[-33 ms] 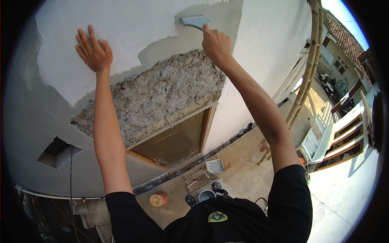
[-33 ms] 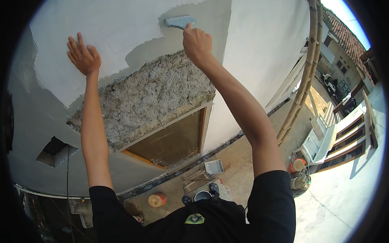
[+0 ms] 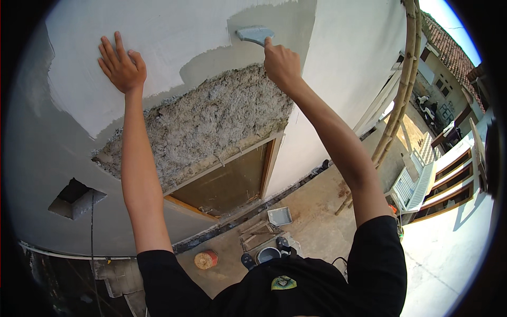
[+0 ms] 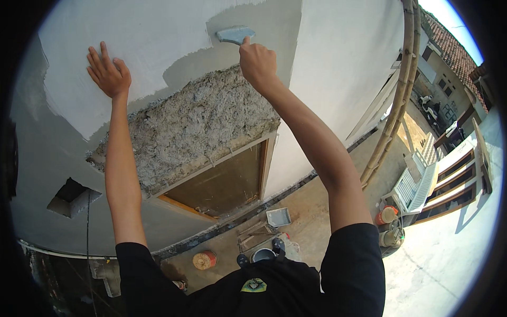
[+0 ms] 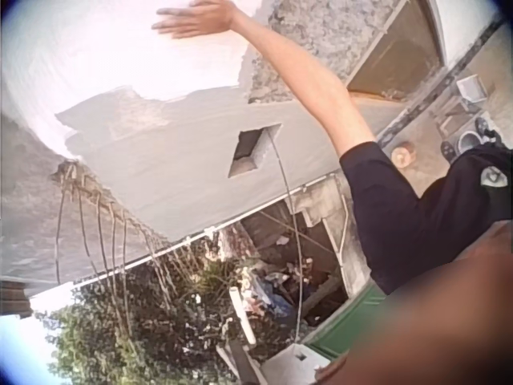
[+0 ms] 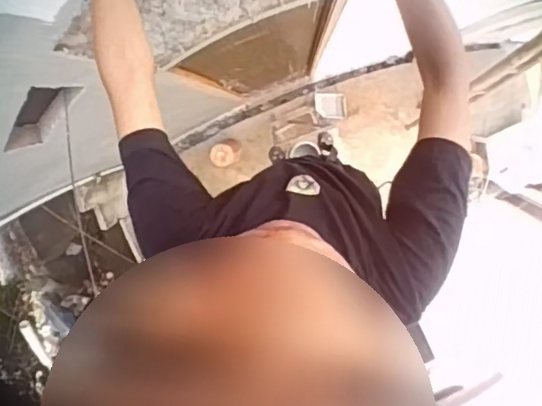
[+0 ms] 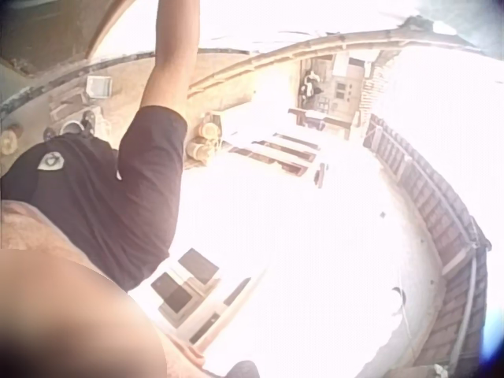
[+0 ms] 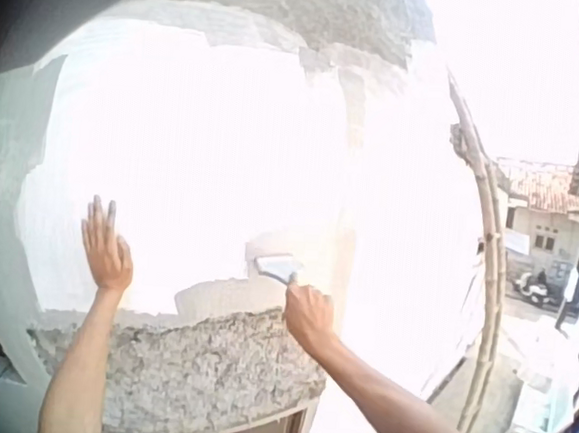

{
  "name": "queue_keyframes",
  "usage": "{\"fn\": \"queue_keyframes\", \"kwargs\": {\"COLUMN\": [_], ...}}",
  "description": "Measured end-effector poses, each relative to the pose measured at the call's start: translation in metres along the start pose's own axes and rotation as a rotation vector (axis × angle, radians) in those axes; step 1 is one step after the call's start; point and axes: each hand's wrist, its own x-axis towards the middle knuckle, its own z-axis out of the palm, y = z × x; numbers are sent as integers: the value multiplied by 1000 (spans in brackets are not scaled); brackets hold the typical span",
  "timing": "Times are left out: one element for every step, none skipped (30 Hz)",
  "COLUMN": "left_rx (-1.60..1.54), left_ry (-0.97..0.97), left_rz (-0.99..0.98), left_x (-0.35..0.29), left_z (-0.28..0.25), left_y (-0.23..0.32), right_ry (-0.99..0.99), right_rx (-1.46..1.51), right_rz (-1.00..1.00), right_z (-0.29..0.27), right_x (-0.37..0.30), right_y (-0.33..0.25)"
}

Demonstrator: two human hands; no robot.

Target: The person applies plaster mixture onto a damaged wall surface with a putty knife, smoothing it out.

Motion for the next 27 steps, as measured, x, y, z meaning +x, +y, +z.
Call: {"fn": "queue_keyframes", "kwargs": {"left_rx": [3,-8,-18,-19,-9,2,3,12,19,18,5,-8,-12,-13,-5,-3,9,20,9,21,34,28,34,42,24,20,21], "left_ry": [-8,-5,4,4,5,6,7,3,-4,-6,5,17,18,19,20,18,10,1,-1,-1,-1,2,7,3,16,8,4], "left_rz": [-2,-2,-3,-2,1,4,5,13,19,18,16,15,15,17,23,25,26,27,29,29,30,33,38,44,46,45,51], "left_x": [-1,1,3,2,0,-1,-3,-2,-2,-1,0,1,2,2,2,1,0,0,-1,-1,-2,0,0,0,3,2,1], "left_z": [-2,-2,0,0,0,0,0,-2,-4,-3,-1,-1,1,3,2,1,0,-1,-2,-2,-1,1,0,-3,0,0,-1], "left_y": [0,2,6,4,1,-2,-6,-8,-8,-5,-3,0,2,4,1,0,-1,-2,-1,-2,-2,-2,-2,-1,1,3,4], "right_ry": [-71,-138,-186,-186,-281,-375,-332,-330,-166,-5,-8,-2,8,-14,-68,-121,-121,-265,-408,-344,-281,-212,-130,-57,-2,54,8], "right_rx": [-26,-59,-28,-28,-19,-9,40,43,101,155,156,119,78,46,32,15,18,28,34,29,24,25,79,74,87,100,71], "right_rz": [-15,-26,-15,-13,-28,-42,22,15,13,17,17,46,77,95,89,85,86,36,-5,4,12,19,36,15,53,90,90], "right_z": [14,26,36,35,32,32,19,5,-9,-14,-10,-4,3,26,41,44,42,37,28,23,18,7,-8,-18,-28,-33,-22], "right_x": [-15,-28,-35,-32,-24,-19,-10,3,14,18,18,18,17,3,-15,-26,-26,-22,-19,-9,4,20,31,41,50,53,47], "right_y": [4,13,28,38,48,55,48,44,43,41,38,32,29,26,21,18,26,40,52,61,71,76,79,82,85,86,87]}}
